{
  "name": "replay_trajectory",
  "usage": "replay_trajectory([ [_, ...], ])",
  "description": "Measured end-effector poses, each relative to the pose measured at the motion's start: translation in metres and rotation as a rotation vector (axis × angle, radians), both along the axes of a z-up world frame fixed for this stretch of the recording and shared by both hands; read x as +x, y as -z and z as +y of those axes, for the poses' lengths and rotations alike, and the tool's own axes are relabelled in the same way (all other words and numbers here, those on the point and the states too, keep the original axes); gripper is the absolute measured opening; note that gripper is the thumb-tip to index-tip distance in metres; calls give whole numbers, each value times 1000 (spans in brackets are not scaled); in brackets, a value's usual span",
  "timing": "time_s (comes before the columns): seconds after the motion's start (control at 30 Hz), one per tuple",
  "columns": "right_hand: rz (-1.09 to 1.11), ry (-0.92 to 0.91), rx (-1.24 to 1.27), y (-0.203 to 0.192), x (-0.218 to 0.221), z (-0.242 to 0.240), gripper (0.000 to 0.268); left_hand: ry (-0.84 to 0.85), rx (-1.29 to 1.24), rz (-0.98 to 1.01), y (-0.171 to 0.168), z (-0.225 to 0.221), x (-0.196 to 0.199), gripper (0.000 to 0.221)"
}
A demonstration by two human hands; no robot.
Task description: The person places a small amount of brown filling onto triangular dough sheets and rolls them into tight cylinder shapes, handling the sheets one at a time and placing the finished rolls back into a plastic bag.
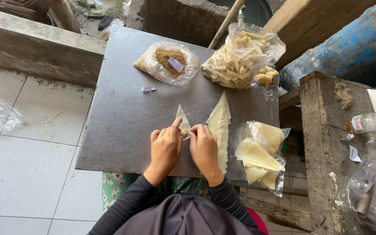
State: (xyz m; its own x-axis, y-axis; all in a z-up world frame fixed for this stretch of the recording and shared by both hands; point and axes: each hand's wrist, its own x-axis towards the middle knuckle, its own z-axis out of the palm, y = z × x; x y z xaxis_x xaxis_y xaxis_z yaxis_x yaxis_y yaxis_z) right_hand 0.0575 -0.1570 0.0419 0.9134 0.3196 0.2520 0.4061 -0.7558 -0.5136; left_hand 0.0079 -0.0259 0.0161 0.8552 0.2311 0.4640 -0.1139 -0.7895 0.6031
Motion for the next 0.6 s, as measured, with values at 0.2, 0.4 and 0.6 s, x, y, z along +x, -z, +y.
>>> replay_trajectory([
  [0.2,127,41,65,-2,-1,3,18,61,6,12,1,6,-1,55],
  [0.4,40,91,-89,1,2,-5,12,65,19,32,0,8,-1,54],
  [0.6,-12,53,-96,13,-1,0,10,67,9,33,2,8,-2,53],
])
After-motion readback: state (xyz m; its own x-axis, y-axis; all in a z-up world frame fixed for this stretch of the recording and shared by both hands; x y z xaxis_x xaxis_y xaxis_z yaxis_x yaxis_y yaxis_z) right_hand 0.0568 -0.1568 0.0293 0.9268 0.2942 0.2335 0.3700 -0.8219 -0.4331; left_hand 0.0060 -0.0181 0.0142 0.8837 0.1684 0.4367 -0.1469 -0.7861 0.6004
